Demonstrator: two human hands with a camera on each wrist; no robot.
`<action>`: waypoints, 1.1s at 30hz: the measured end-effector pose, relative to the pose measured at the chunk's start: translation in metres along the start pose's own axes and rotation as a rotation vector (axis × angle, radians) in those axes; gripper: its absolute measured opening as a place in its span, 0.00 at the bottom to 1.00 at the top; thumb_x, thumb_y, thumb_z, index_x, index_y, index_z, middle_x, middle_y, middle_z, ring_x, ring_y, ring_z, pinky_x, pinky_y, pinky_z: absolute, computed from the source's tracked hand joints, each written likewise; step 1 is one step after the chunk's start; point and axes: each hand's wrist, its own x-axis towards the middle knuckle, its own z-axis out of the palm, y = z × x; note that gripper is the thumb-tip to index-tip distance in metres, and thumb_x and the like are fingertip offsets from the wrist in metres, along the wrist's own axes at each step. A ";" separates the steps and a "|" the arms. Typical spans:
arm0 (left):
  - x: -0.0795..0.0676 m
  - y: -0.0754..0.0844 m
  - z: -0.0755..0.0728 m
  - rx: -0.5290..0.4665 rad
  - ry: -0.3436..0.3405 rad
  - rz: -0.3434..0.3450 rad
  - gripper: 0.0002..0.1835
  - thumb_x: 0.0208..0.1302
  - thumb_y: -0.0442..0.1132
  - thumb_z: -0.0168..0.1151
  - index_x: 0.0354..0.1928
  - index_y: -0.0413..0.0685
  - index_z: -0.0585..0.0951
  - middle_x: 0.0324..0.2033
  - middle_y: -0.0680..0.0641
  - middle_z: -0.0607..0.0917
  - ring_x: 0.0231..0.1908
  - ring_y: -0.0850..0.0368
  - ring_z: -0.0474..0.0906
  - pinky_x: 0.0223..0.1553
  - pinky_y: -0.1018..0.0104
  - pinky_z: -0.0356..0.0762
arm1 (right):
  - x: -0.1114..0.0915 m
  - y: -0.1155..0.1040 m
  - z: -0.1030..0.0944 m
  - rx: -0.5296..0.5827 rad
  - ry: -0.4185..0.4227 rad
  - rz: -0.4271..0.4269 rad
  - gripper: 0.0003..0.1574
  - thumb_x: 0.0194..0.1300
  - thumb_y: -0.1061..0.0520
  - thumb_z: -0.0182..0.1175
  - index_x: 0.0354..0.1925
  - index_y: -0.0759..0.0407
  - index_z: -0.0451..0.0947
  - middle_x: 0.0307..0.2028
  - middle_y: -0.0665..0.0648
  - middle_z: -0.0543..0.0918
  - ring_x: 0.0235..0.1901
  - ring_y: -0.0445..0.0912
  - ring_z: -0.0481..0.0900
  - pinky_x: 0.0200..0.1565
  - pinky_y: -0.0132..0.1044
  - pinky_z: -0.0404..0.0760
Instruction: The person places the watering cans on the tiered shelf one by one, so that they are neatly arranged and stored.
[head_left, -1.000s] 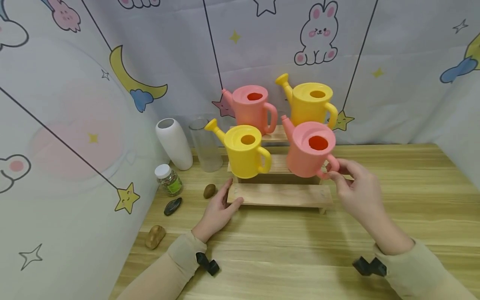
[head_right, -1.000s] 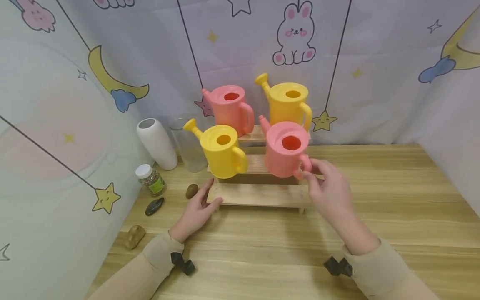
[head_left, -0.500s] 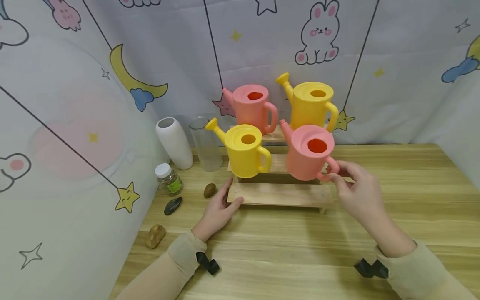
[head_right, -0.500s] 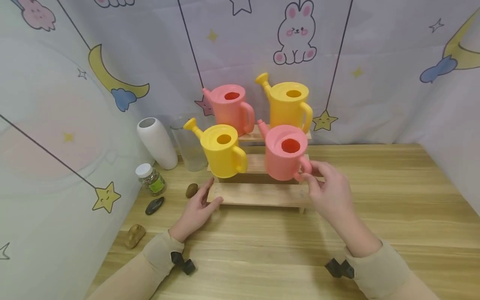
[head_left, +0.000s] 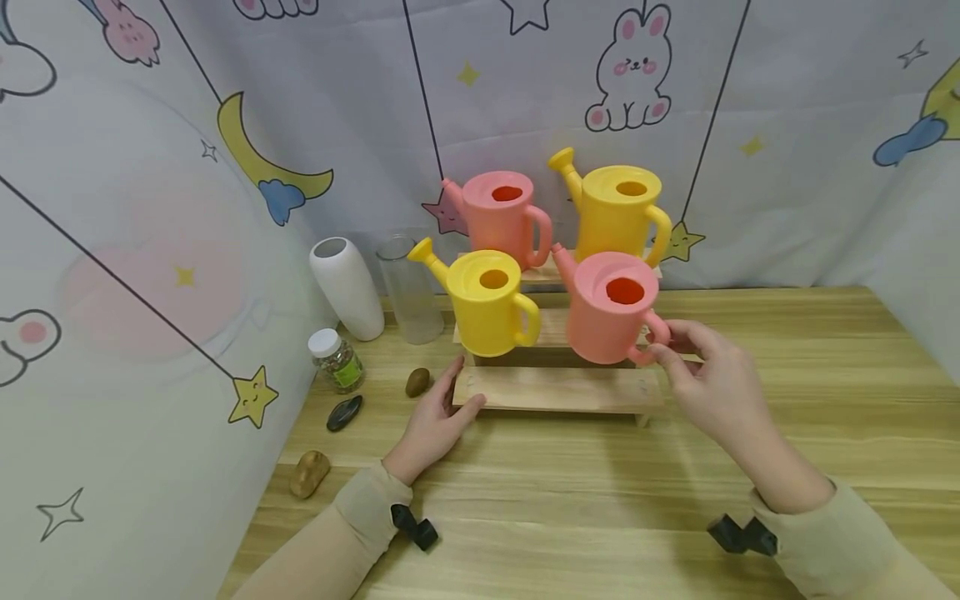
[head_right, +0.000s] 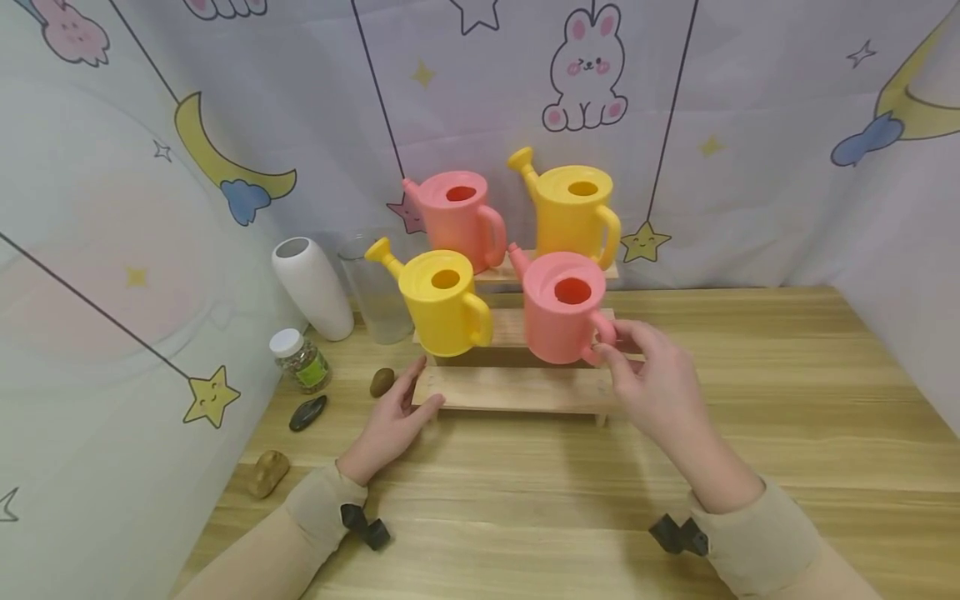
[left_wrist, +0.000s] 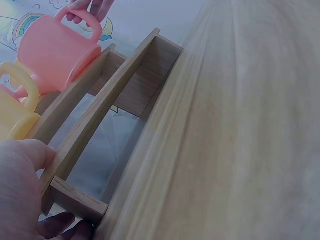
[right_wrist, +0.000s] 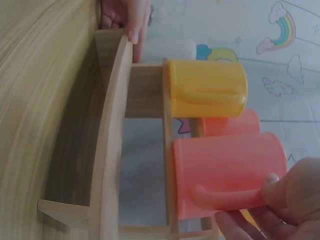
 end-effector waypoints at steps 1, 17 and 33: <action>0.000 0.000 0.000 0.000 0.002 0.002 0.47 0.70 0.60 0.64 0.82 0.55 0.53 0.81 0.51 0.56 0.80 0.53 0.53 0.76 0.50 0.63 | 0.000 0.000 0.000 -0.003 -0.002 0.001 0.18 0.70 0.54 0.67 0.55 0.59 0.82 0.48 0.59 0.88 0.46 0.49 0.85 0.42 0.07 0.74; 0.004 0.000 0.001 -0.006 0.014 0.015 0.47 0.70 0.58 0.64 0.82 0.51 0.54 0.80 0.51 0.57 0.80 0.54 0.55 0.74 0.49 0.67 | 0.005 0.003 -0.004 0.002 -0.072 0.003 0.24 0.72 0.50 0.65 0.61 0.58 0.78 0.51 0.60 0.87 0.52 0.54 0.86 0.46 0.32 0.87; -0.004 0.017 -0.008 0.078 0.196 0.097 0.43 0.72 0.57 0.62 0.82 0.63 0.52 0.78 0.51 0.63 0.75 0.48 0.65 0.72 0.48 0.71 | -0.002 0.002 -0.014 0.010 0.154 -0.195 0.32 0.63 0.55 0.73 0.63 0.61 0.77 0.57 0.61 0.83 0.56 0.54 0.78 0.59 0.09 0.65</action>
